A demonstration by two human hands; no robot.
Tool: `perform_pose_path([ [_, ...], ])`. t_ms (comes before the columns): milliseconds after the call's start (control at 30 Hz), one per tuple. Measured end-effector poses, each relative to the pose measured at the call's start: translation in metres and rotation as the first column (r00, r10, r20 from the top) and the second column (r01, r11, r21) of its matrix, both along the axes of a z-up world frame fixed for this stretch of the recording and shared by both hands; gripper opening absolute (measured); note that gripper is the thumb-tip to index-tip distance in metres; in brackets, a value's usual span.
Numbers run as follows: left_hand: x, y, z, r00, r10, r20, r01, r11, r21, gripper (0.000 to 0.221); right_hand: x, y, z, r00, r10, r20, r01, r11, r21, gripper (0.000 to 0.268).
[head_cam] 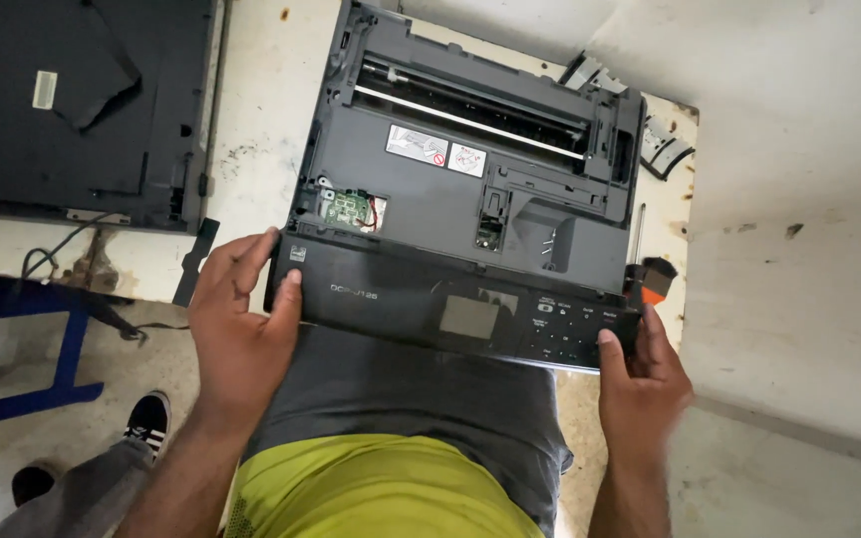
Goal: Disassembling a printer to remove the scanner unit, including unscrewing components and disconnecting internal cables.
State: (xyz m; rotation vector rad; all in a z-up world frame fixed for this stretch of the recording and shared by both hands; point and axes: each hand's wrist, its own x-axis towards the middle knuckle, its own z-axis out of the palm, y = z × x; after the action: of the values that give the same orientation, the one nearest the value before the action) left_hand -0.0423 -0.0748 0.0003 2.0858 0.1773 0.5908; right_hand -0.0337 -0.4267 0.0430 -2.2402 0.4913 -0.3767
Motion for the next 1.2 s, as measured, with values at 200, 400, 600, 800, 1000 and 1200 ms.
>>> perform_pose_path([
  [200, 0.008, 0.009, -0.016, 0.990, -0.065, 0.125, 0.034, 0.970, 0.241, 0.050, 0.006, -0.023, -0.039, 0.944, 0.216, 0.248, -0.218, 0.976, -0.023, 0.050],
  [400, 0.039, -0.004, -0.007, 0.991, -0.086, 0.105, 0.067, 0.982, 0.176, 0.057, 0.016, -0.014, -0.023, 0.846, 0.438, 0.305, -0.331, 0.878, -0.345, 0.036],
  [600, 0.040, -0.002, -0.004, 0.955, -0.025, -0.294, -0.005, 0.995, -0.099, 0.057, 0.019, -0.026, -0.048, 0.852, 0.475, 0.219, -0.265, 0.753, -0.602, 0.039],
  [800, 0.061, -0.007, 0.024, 0.798, -0.079, -0.598, -0.044, 0.981, -0.188, 0.079, 0.028, -0.016, -0.042, 0.808, 0.546, 0.220, -0.298, 0.702, -0.647, 0.047],
  [1000, 0.059, -0.008, 0.030, 0.808, -0.093, -0.581, -0.043, 0.975, -0.217, 0.073, 0.024, -0.001, -0.030, 0.830, 0.512, 0.221, -0.289, 0.734, -0.614, 0.041],
  [1200, 0.061, -0.008, 0.016, 0.860, -0.031, -0.509, -0.049, 0.988, -0.144, 0.069, 0.023, -0.001, -0.025, 0.848, 0.497, 0.182, -0.308, 0.743, -0.595, 0.036],
])
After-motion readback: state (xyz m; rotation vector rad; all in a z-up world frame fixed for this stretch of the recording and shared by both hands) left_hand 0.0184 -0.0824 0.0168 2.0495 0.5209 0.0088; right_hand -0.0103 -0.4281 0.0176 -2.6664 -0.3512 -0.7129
